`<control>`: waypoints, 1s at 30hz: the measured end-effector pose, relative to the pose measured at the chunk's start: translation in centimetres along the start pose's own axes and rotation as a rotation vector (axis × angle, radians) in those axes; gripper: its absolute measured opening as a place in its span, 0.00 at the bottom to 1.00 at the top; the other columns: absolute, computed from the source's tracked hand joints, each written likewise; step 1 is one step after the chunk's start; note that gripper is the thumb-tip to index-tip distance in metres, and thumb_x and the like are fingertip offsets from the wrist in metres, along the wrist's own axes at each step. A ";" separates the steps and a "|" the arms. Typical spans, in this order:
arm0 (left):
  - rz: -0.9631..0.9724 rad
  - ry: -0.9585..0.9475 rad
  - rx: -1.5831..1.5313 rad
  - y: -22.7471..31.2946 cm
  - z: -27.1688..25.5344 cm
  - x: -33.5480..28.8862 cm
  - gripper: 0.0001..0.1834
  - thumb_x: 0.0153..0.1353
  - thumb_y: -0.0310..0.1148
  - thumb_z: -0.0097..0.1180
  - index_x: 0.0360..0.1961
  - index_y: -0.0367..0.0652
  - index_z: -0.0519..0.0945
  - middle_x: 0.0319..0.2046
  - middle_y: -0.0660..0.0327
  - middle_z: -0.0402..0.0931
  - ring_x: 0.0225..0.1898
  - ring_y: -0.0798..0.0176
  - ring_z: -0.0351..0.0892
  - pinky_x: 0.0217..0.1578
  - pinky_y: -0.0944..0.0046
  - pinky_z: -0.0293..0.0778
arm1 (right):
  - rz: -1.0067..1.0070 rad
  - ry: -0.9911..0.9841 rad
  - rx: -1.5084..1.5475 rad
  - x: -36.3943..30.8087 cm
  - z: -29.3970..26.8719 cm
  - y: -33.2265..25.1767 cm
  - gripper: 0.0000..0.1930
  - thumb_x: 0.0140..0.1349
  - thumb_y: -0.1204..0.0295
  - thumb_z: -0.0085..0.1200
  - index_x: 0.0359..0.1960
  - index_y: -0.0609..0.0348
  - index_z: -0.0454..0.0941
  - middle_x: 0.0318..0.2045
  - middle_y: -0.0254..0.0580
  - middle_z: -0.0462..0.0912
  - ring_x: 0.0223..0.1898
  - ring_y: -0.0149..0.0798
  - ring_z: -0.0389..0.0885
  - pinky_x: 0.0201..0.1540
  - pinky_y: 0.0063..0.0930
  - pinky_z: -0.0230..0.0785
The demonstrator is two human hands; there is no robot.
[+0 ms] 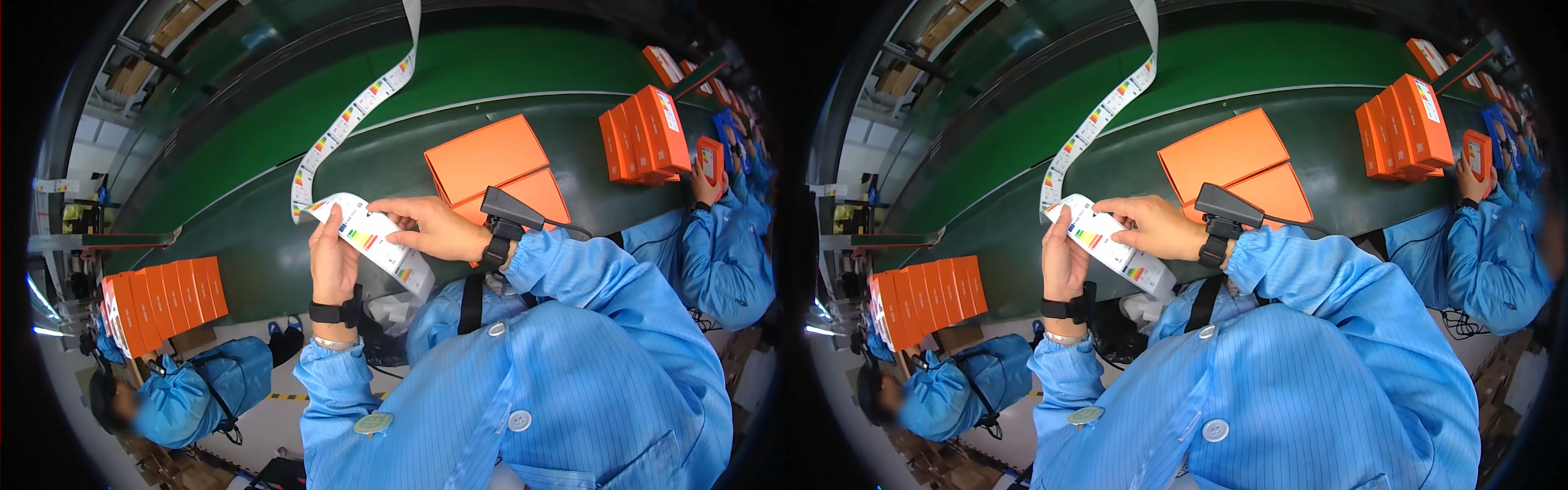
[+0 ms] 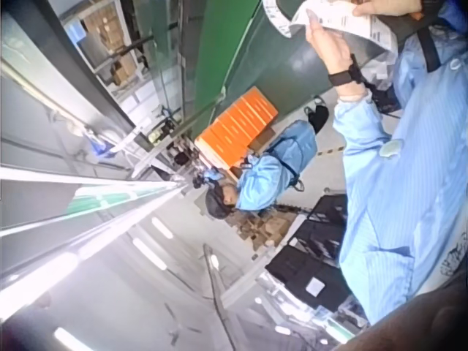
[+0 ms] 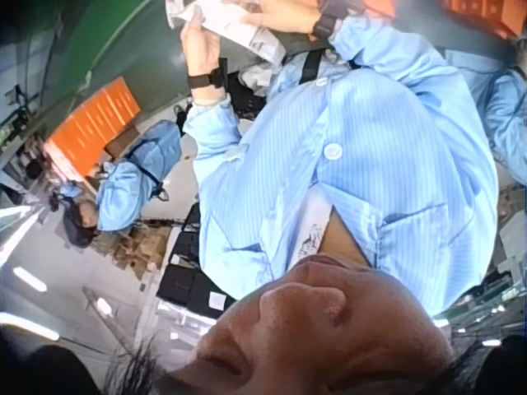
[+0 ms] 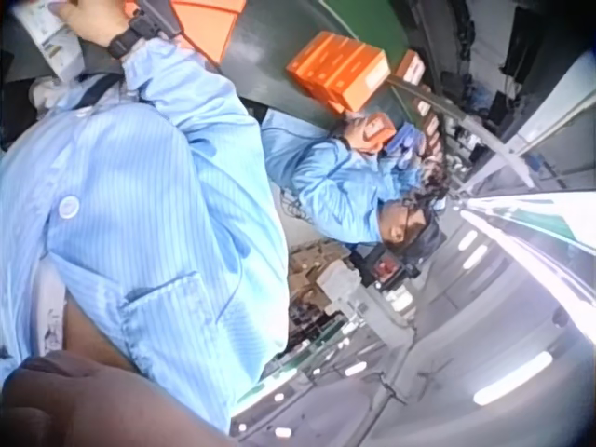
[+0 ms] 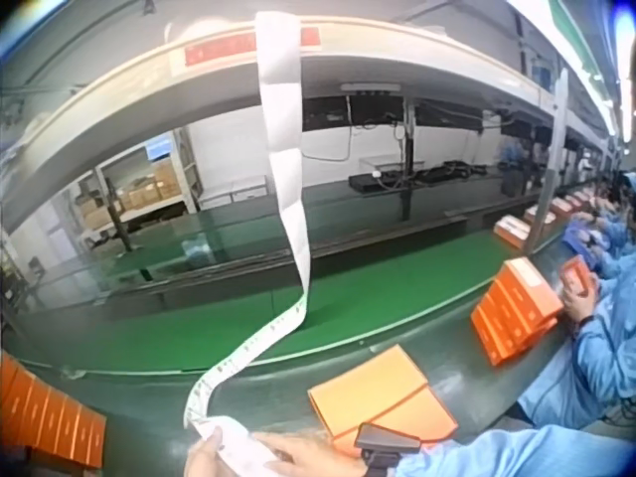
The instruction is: Applying energy labels from a roll to orange product boxes on an assembly line.
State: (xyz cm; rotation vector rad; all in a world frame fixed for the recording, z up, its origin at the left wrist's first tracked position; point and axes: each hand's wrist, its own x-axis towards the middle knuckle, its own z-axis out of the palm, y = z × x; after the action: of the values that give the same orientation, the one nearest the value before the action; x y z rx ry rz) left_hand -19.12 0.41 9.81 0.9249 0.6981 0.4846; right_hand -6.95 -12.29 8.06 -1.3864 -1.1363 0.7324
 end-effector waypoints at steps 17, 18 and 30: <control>-0.294 -0.072 0.036 -4.1 1.0 -3.8 0.15 0.61 0.34 0.45 0.42 0.31 0.70 0.36 0.54 0.75 0.37 0.62 0.77 0.37 0.62 0.76 | -0.256 -0.001 -0.454 -3.5 -0.7 1.6 0.12 0.45 0.68 0.59 0.33 0.54 0.79 0.36 0.32 0.74 0.41 0.38 0.70 0.43 0.31 0.62; -0.293 -0.080 0.061 -4.2 1.0 -3.9 0.14 0.61 0.33 0.46 0.41 0.32 0.71 0.35 0.55 0.75 0.37 0.62 0.77 0.37 0.62 0.76 | -0.273 0.008 -0.476 -3.5 -0.7 1.6 0.11 0.46 0.68 0.58 0.33 0.55 0.78 0.34 0.32 0.74 0.39 0.38 0.71 0.42 0.30 0.63; -0.375 0.010 -0.080 -4.9 1.6 -3.6 0.14 0.59 0.30 0.46 0.43 0.30 0.70 0.38 0.54 0.74 0.40 0.61 0.75 0.42 0.62 0.72 | -0.549 0.117 -0.709 -4.1 -1.2 2.1 0.07 0.43 0.72 0.55 0.27 0.55 0.78 0.29 0.29 0.76 0.35 0.31 0.72 0.41 0.27 0.62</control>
State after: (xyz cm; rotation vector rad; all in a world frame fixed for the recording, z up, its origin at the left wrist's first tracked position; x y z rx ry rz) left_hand -20.06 -5.39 7.46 0.6961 0.8336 0.1829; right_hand -6.81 -16.24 5.52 -1.5412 -1.6710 -0.1732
